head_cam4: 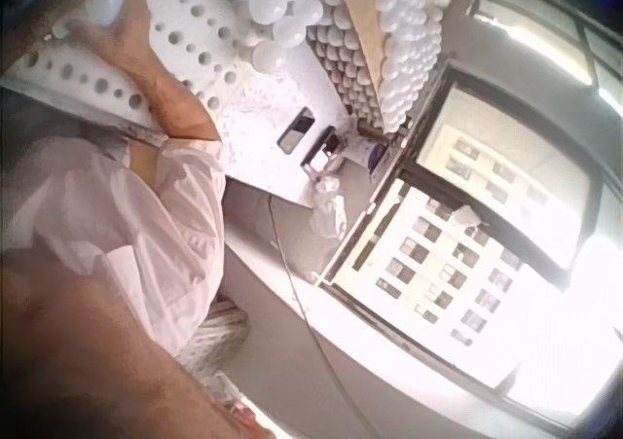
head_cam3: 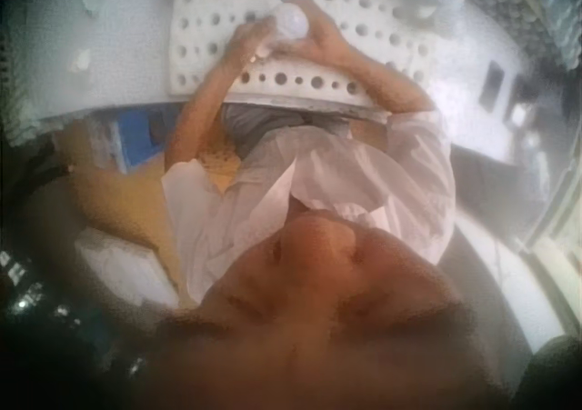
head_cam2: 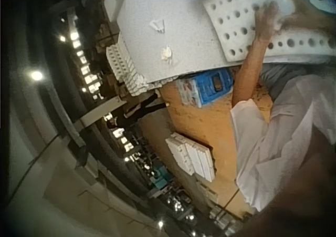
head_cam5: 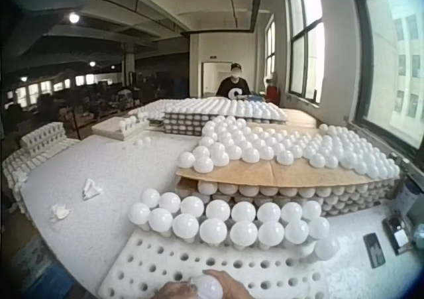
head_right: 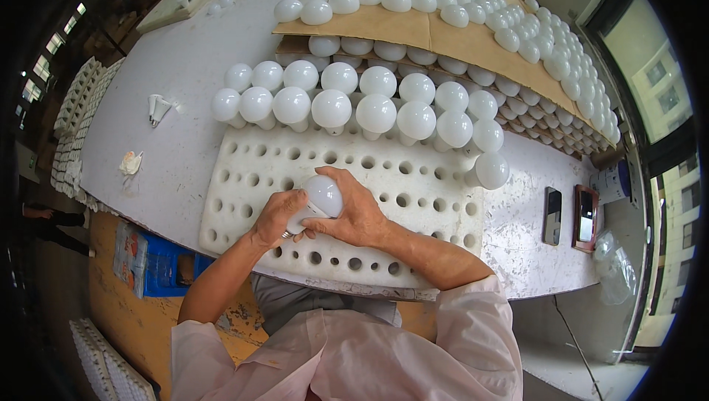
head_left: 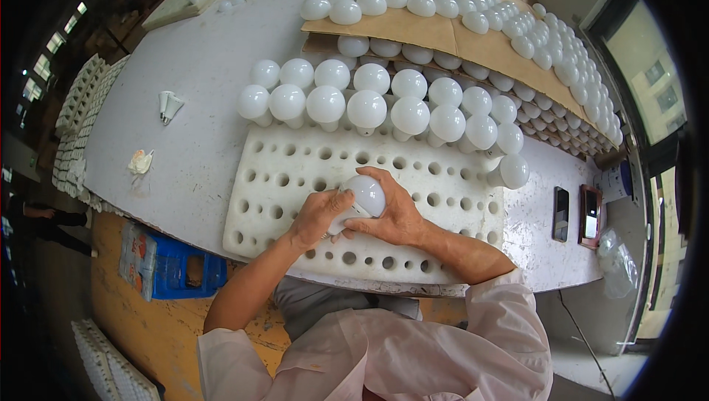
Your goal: The person assembles light bulbs by pressing diffuser covers onto bulb bases by hand and placing the assembled bulbs into slots in a foam holder.
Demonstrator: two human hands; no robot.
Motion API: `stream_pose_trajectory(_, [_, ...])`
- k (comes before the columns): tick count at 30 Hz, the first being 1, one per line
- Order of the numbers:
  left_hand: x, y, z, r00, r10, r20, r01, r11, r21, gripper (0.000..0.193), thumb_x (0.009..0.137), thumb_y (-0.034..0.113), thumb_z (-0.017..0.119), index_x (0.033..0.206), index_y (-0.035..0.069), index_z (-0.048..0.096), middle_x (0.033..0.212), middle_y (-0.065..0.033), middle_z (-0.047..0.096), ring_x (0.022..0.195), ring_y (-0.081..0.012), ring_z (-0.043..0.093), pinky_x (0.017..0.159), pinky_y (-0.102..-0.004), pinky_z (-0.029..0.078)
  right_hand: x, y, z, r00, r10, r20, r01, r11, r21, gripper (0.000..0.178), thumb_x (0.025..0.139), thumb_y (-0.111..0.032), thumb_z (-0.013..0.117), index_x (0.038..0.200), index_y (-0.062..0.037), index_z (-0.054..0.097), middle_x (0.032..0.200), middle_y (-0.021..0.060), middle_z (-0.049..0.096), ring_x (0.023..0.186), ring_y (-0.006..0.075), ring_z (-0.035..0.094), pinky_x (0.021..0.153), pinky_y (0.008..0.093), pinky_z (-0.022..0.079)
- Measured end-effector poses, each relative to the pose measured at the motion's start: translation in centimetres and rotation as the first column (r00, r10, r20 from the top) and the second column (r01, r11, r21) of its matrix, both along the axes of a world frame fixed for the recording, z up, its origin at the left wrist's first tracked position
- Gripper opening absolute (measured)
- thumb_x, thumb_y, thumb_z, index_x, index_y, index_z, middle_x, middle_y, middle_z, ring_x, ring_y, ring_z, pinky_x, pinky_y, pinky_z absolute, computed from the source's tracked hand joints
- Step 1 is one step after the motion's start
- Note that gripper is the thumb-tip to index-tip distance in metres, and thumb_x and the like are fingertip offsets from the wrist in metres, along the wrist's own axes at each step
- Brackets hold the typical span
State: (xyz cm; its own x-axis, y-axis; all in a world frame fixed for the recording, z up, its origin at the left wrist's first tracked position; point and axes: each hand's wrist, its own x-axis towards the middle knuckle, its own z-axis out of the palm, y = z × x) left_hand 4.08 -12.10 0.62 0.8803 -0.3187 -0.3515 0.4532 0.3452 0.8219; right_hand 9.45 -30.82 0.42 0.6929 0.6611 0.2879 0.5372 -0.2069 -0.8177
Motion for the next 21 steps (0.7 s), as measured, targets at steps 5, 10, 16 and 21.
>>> stream_pose_trajectory(5, [0.1,-0.4,1.3,0.981,-0.057,0.185,-0.025,0.91,0.413,0.063,0.08,0.051,0.069,0.105,-0.005,0.059,0.081,-0.0137,0.066,0.065,-0.0202,0.067,0.047,-0.0265,0.051,-0.6,0.4,0.4,0.977,-0.075,-0.199,0.057,0.994,-0.097,0.086,0.072,-0.035,0.082,0.135,-0.0045,0.031,0.112,0.0126,0.056,0.102,0.0238,0.059,0.088,0.0373,0.048])
stream_pose_trajectory(10, [0.1,-1.2,1.9,0.909,-0.125,0.398,-0.216,0.674,0.707,0.072,0.07,0.053,0.076,0.103,-0.009,0.058,0.085,-0.0175,0.067,0.077,-0.0265,0.067,0.069,-0.036,0.054,0.0,0.0,-0.4,0.993,-0.028,-0.112,0.028,1.0,-0.009,0.084,0.073,-0.034,0.078,0.134,0.0004,0.032,0.118,0.0209,0.052,0.106,0.0336,0.057,0.089,0.0415,0.048])
stream_pose_trajectory(16, [0.0,-0.7,2.3,0.917,-0.126,0.38,-0.208,0.66,0.722,0.067,0.068,0.049,0.074,0.104,-0.007,0.061,0.085,-0.0182,0.068,0.078,-0.0272,0.067,0.073,-0.0362,0.053,0.2,-0.4,-0.2,0.976,0.142,-0.165,-0.141,0.99,0.02,0.093,0.075,-0.027,0.076,0.142,0.0023,0.019,0.128,0.0247,0.04,0.114,0.0374,0.048,0.095,0.0449,0.043])
stream_pose_trajectory(21, [0.2,0.9,2.0,0.951,-0.206,0.233,-0.006,0.737,0.676,0.066,0.07,0.048,0.07,0.104,-0.008,0.061,0.085,-0.0184,0.067,0.073,-0.0246,0.067,0.064,-0.0332,0.055,0.7,-0.8,0.9,0.97,0.223,0.097,-0.222,0.975,-0.021,0.094,0.076,-0.022,0.074,0.144,0.0046,0.015,0.126,0.0265,0.041,0.114,0.04,0.048,0.096,0.0453,0.043])
